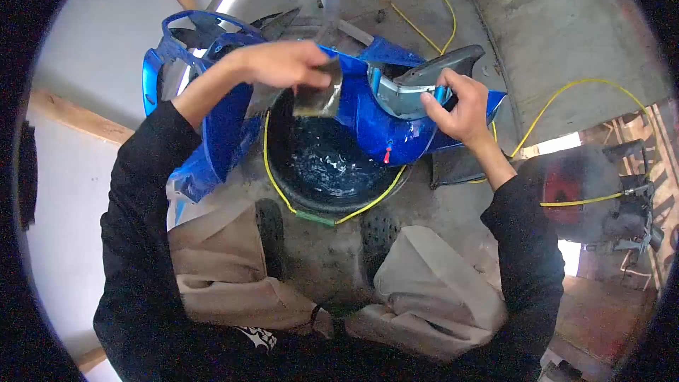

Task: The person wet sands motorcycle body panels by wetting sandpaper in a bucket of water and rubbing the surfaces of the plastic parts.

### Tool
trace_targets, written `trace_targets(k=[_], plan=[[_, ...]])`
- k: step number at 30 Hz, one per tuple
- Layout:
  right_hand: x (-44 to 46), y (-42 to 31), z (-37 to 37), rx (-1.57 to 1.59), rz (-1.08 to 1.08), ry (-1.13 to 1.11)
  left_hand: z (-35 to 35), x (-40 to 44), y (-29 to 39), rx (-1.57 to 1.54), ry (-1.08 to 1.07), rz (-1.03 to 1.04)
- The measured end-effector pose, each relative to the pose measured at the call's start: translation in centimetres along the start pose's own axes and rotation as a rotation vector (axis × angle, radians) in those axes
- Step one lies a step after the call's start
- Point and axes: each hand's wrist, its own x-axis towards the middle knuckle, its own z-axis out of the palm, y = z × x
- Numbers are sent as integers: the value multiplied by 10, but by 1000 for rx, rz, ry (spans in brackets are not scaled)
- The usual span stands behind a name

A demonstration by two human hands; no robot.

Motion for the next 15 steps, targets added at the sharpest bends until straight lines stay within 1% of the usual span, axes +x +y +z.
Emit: trace_targets(k=[1,4,7,11,12,15], plan=[[0,-1,0,2,1,0,-3,1,4,-36,108,72],[-1,-2,-2,-5,7,-17,-4,7,19,200,541,237],[-1,-1,-1,-14,2,-8,6,0,23,379,593,367],[-1,0,-2,-21,17,-31,23,-5,14,364,652,477],[-1,1,-2,-23,17,-33,25,-7,11,384,614,457],[1,-2,-1,-24,22,-31,36,-9,5,348,639,482]])
